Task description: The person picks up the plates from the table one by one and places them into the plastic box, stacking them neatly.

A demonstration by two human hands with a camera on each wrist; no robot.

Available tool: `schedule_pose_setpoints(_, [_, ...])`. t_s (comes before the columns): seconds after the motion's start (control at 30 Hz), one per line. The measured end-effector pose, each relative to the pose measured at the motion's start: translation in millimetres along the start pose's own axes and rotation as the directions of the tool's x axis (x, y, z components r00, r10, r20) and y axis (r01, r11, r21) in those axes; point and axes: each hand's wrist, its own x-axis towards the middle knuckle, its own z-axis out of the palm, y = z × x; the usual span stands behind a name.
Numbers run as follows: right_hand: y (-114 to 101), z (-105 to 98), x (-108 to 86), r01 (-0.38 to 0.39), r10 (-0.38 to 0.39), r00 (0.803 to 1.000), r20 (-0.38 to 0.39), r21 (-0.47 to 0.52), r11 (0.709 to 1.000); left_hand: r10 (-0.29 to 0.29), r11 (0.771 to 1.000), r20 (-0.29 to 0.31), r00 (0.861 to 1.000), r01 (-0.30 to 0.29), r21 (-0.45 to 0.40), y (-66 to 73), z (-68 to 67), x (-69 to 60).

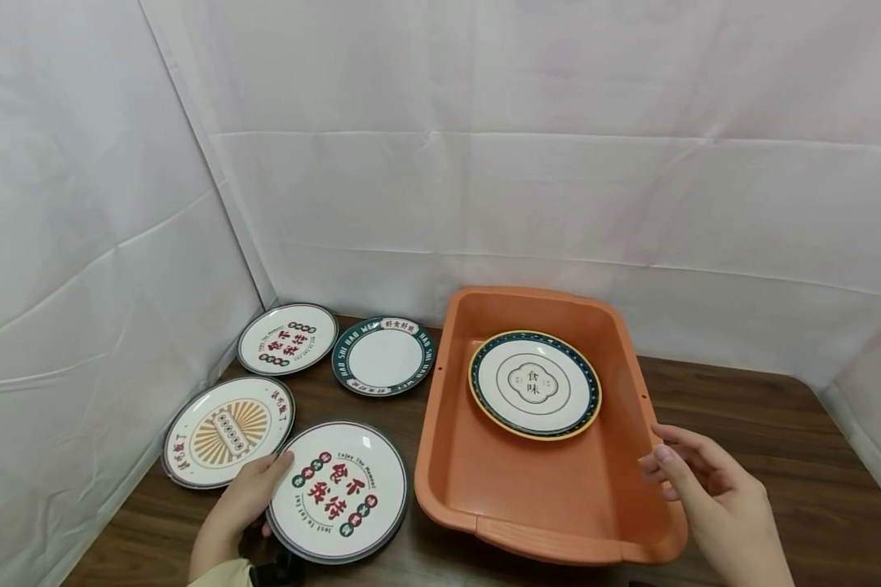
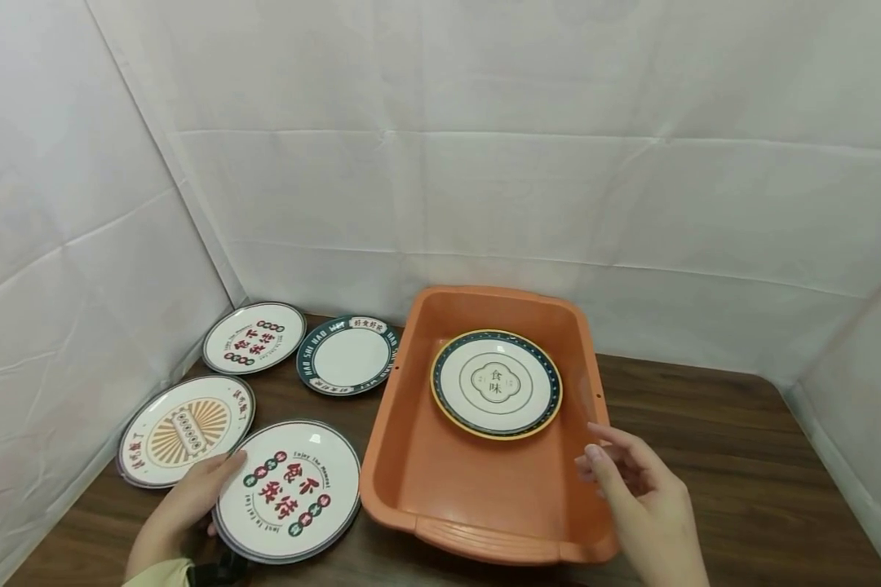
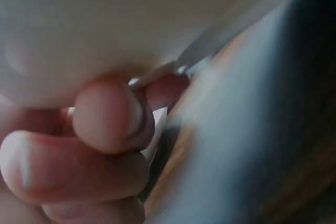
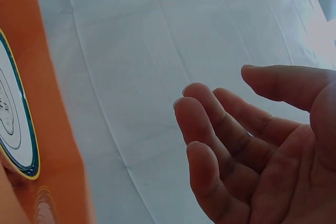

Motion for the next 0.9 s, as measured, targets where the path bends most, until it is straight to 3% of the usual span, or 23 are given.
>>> schedule_pose_setpoints(0.23, [-2, 0, -2.1, 0.011, -0.010, 1.000, 0.006, -0.004, 1.000, 0.013, 0.992, -0.063, 0.998, -0.021, -0.126, 13.2, -9.5, -9.7])
schedule_pose_setpoints(0.43, [-2, 0, -1.4, 0.008, -0.008, 1.000, 0.007, 0.007, 1.000, 0.070, 0.942, -0.117, 0.991, -0.104, -0.318, 38.3, -11.9, -28.2])
schedule_pose_setpoints(0.67, [-5, 1, -3.1, 0.009, -0.009, 1.000, 0.022, -0.006, 1.000, 0.190, 0.887, -0.116, 0.975, -0.222, -0.406, 65.4, 4.9, -43.6])
schedule_pose_setpoints(0.9, [-10, 3, -3.4, -0.030, 0.030, 0.999, 0.028, -0.006, 1.000, 0.293, 0.822, -0.113, 0.949, -0.311, -0.477, 81.0, 25.0, -49.1])
